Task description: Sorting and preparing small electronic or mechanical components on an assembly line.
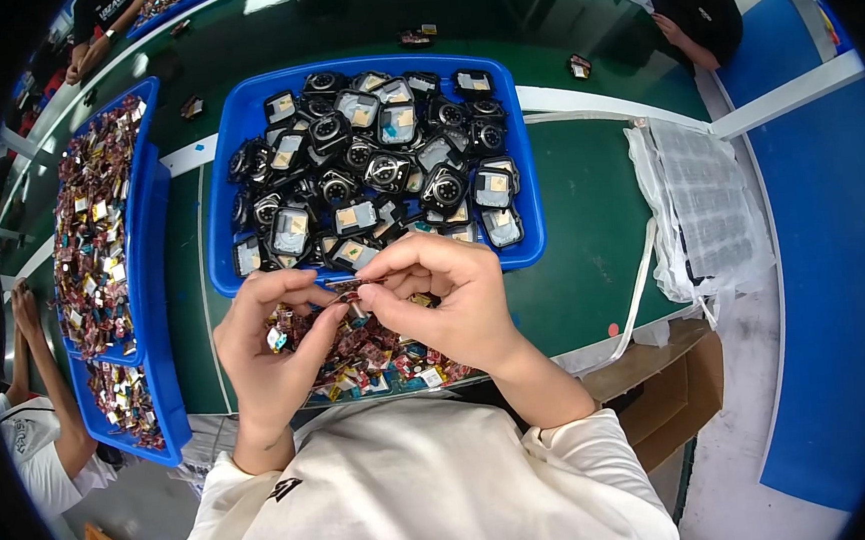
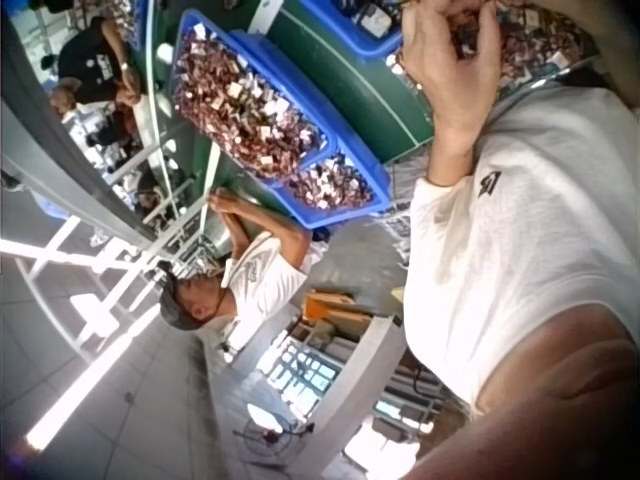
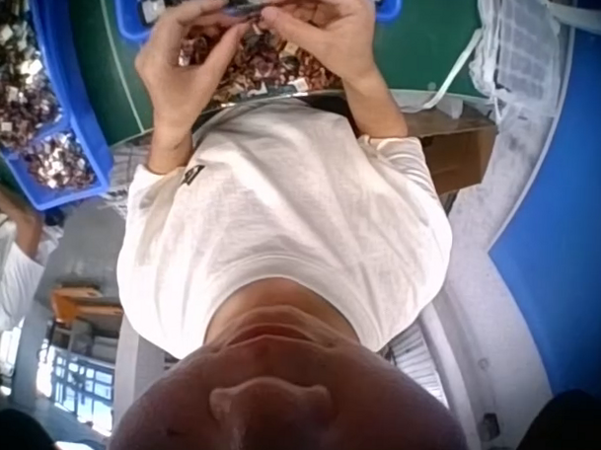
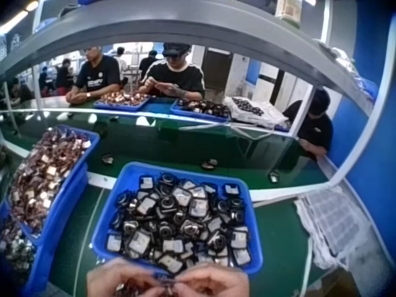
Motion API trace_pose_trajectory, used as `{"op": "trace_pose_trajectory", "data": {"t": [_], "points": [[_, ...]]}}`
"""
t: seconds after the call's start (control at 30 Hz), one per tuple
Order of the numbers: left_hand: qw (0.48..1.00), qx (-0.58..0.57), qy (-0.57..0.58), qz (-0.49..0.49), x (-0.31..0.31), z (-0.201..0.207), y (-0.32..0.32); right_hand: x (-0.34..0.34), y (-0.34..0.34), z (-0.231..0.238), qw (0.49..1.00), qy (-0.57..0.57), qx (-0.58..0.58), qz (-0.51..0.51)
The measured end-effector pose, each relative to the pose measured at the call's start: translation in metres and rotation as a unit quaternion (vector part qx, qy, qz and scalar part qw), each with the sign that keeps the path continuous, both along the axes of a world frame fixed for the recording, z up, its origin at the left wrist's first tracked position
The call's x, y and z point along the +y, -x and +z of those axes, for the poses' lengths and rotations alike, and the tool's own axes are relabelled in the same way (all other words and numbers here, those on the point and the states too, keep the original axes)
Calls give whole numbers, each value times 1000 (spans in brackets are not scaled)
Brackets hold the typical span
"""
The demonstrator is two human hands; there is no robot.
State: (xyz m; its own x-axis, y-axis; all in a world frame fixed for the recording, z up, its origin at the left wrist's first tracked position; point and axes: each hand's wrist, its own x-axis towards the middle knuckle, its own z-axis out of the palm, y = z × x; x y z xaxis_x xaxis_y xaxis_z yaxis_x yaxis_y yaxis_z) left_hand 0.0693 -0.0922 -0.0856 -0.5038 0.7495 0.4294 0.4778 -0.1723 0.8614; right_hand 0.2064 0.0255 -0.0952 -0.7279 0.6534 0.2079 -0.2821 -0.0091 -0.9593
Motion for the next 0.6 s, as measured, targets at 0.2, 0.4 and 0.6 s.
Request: {"op": "trace_pose_trajectory", "data": {"t": [0.2, 0.4, 0.6], "points": [[994, 107, -28, 15, -1, -1, 2, 4, 5, -1, 997, -63, 6, -41], [985, 169, 27, -21, -3, 15, 16, 9, 1, -2, 999, 10, 39, -21], [985, 168, 12, -31, -4, 17, 16, 5, -1, -2, 998, -59, -4, 37]]}}
